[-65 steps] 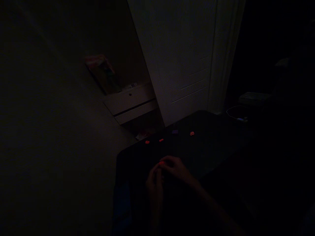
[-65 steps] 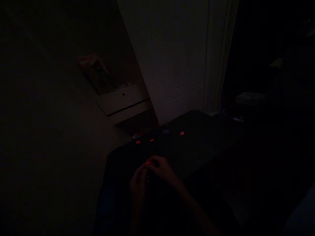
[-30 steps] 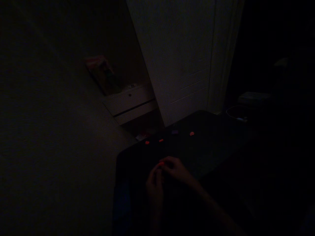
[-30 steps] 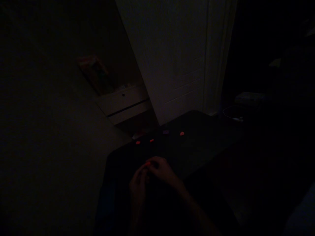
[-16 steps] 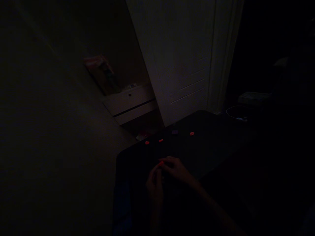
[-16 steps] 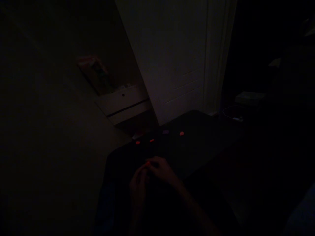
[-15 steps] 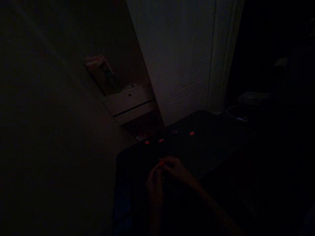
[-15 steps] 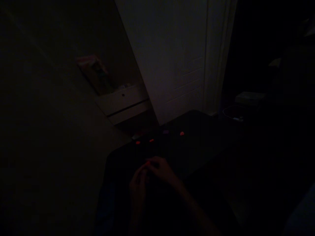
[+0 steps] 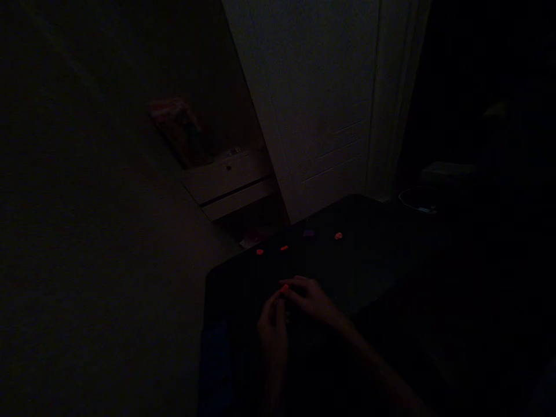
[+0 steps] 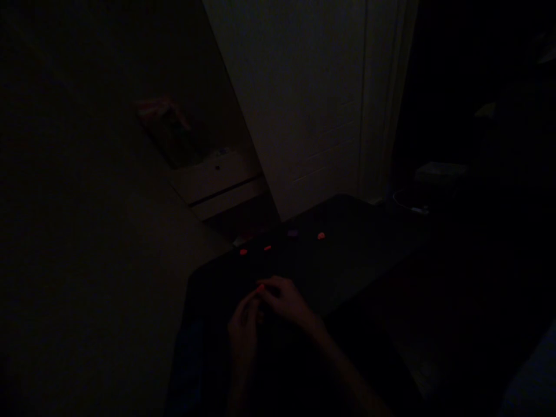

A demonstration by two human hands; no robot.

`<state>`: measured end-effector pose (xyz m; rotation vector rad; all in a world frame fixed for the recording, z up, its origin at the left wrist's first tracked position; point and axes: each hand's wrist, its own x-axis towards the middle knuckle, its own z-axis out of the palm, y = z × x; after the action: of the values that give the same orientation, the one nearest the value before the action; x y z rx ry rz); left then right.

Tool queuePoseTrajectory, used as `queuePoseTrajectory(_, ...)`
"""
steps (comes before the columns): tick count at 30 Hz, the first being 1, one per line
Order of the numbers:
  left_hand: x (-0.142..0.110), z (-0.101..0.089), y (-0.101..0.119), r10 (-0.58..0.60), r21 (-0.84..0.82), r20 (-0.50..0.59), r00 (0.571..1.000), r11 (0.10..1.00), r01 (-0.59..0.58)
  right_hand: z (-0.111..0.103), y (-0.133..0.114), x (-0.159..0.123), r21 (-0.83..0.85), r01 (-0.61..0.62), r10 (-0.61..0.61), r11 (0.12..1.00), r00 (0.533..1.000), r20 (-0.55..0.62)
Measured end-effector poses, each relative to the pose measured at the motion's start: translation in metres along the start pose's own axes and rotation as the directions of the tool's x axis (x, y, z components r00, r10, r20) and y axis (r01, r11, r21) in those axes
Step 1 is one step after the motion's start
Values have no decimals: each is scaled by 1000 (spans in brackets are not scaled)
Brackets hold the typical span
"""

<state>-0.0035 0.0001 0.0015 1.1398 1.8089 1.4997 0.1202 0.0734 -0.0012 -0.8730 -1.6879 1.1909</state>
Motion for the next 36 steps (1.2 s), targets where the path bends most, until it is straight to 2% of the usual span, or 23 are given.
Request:
queuePoseTrajectory(22, 0, 0, 1, 2, -17, -2, 1000, 1000, -2, 0, 0, 1, 2, 36, -36, 999, 999, 7)
queuePoseTrajectory(30, 0, 2, 1, -3, -92, -14, 1000, 996, 2, 0, 1, 1, -4, 40, -40, 999, 999, 34)
queuePoseTrajectory(36, 2, 4, -2, 3, -165, -20, 1000, 986, -6, 0, 1, 1, 31, 87, -89, 996, 993, 73)
